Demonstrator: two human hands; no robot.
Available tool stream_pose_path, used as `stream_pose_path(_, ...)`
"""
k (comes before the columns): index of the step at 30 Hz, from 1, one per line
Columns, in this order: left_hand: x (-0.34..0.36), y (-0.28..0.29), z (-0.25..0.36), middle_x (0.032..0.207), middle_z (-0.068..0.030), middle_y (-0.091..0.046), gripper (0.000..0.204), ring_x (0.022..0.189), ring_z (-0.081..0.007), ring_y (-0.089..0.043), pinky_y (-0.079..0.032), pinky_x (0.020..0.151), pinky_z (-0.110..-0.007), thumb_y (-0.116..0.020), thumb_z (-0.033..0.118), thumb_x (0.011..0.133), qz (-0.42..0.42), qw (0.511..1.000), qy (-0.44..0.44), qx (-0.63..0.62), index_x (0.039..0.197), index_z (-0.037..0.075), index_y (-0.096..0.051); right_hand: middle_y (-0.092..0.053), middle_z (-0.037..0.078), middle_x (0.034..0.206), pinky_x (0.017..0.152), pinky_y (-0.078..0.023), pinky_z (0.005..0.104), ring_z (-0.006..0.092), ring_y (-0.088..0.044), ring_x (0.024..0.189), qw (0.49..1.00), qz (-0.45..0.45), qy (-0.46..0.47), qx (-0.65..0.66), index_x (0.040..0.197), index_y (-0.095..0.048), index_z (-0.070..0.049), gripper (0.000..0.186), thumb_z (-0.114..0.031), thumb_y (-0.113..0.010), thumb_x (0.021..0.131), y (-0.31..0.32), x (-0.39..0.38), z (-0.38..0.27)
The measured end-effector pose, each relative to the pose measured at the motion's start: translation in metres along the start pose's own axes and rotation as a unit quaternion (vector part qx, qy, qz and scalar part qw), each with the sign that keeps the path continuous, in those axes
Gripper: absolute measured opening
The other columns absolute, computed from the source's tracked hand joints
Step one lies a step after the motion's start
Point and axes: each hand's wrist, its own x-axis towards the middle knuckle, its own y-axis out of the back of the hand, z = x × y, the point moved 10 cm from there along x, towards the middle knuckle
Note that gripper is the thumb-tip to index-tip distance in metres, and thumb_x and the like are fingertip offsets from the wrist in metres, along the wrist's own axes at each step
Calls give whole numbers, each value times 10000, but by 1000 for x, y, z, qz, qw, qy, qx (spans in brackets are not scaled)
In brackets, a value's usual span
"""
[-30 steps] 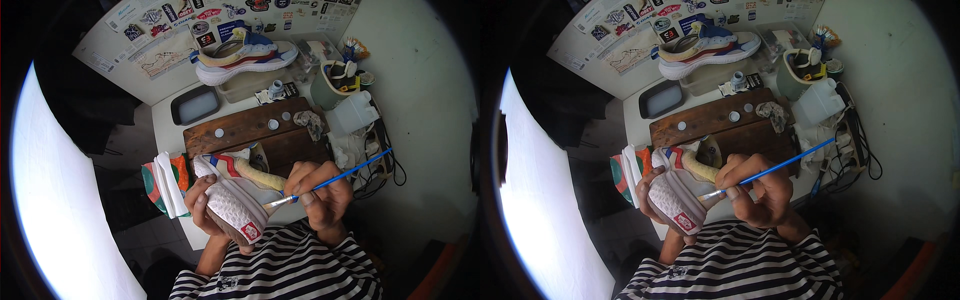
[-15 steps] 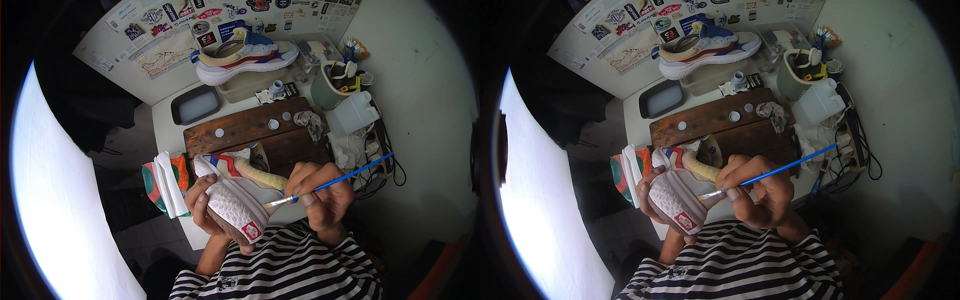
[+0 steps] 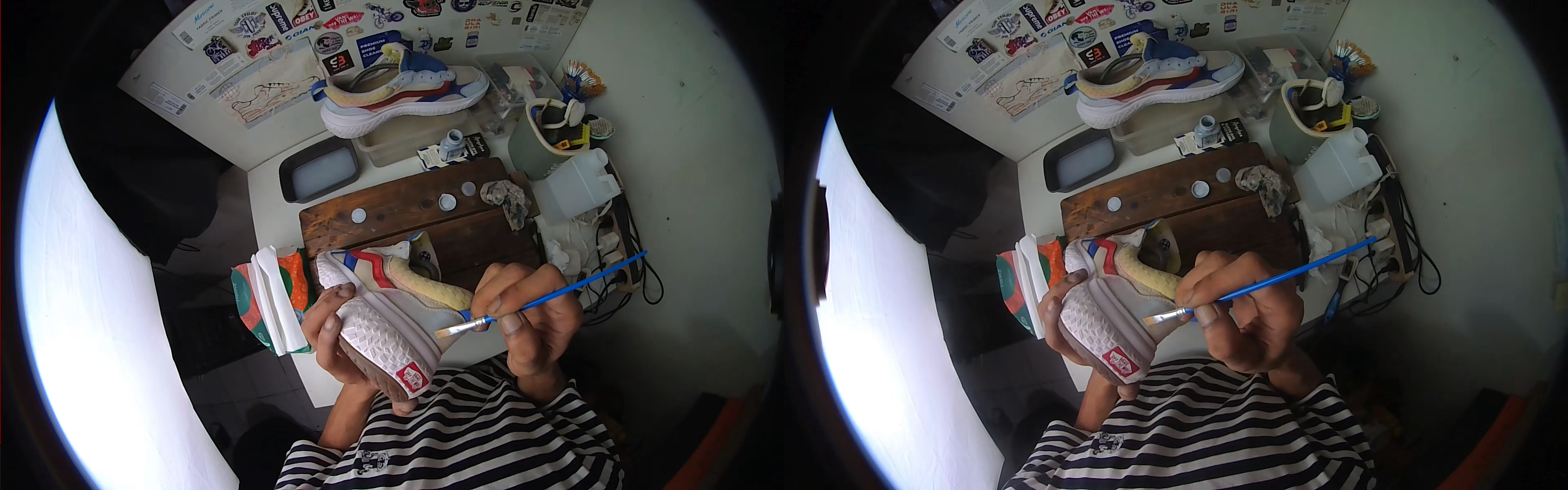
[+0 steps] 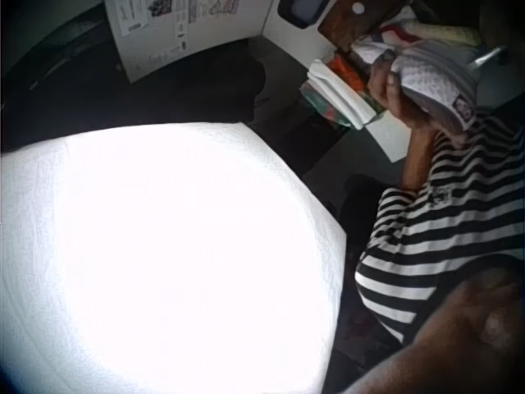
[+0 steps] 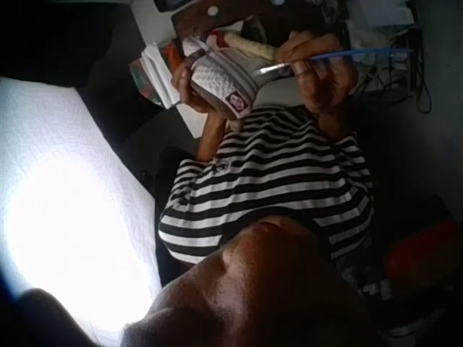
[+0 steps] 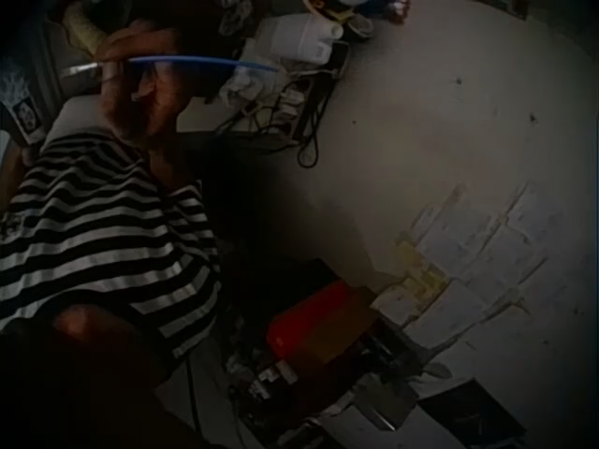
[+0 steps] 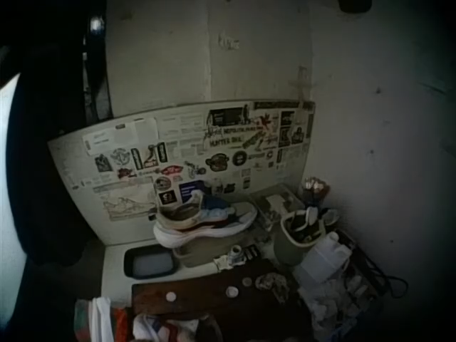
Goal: Applying detailed white paint to the midsole and upper edges of a multi-colored sneaker using a fine-tipped paintbrush.
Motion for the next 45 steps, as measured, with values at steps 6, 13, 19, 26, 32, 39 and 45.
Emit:
stream_pose_path(6,-1,2,0,1197,-193,-546,526,1076,-326,-615,-482,1006,-491,-674,279,933,2,1000,-3,17,1342,113,-390,-612,159,739,527,-430,279,136,-530,568,1000,-20,2,3,947,-524,46,101,30,-534,847,-3,2,-1)
stream_pose_path(13,-2,0,0,1184,-193,-556,514,1075,-329,-615,-482,1006,-494,-675,280,932,-3,1000,-11,5,1332,109,-403,-605,158,745,541,-446,261,130,-545,602,1000,-7,-8,27,964,-528,64,113,79,-521,852,6,-1,5)
stream_pose_path(19,0,0,2,1183,-196,-558,515,1072,-328,-616,-487,997,-493,-679,291,931,9,1000,-17,-14,1327,107,-407,-607,159,745,530,-434,265,121,-533,597,999,-25,-1,36,963,-524,63,129,86,-507,837,1,0,1)
stream_pose_path(26,3,0,3,1183,-196,-560,512,1066,-327,-621,-489,995,-488,-677,273,932,-6,1000,-8,27,1331,111,-400,-608,149,745,551,-433,260,115,-515,592,999,-38,12,12,966,-523,61,132,85,-517,836,-1,0,0)
stream_pose_path(32,-2,0,-1,1181,-194,-561,511,1073,-326,-617,-486,1000,-488,-682,246,928,-6,1000,-6,26,1333,114,-399,-605,150,749,562,-445,266,120,-530,605,999,-10,7,38,960,-519,60,124,81,-521,838,6,-3,2)
stream_pose_path(39,-7,1,0,1165,-258,-517,772,1070,-349,-602,-501,958,-487,-633,528,927,-5,998,-55,2,1430,25,-336,-621,162,772,561,-453,259,120,-550,621,999,-18,0,37,968,-539,75,131,88,-529,838,2,1,0)
stream_pose_path(45,-14,3,-6,1166,-256,-513,839,1069,-354,-597,-497,964,-484,-636,593,896,-4,998,-51,30,1436,29,-329,-641,170,805,549,-442,242,108,-560,626,999,-31,-3,20,973,-551,76,128,79,-545,845,0,1,1)
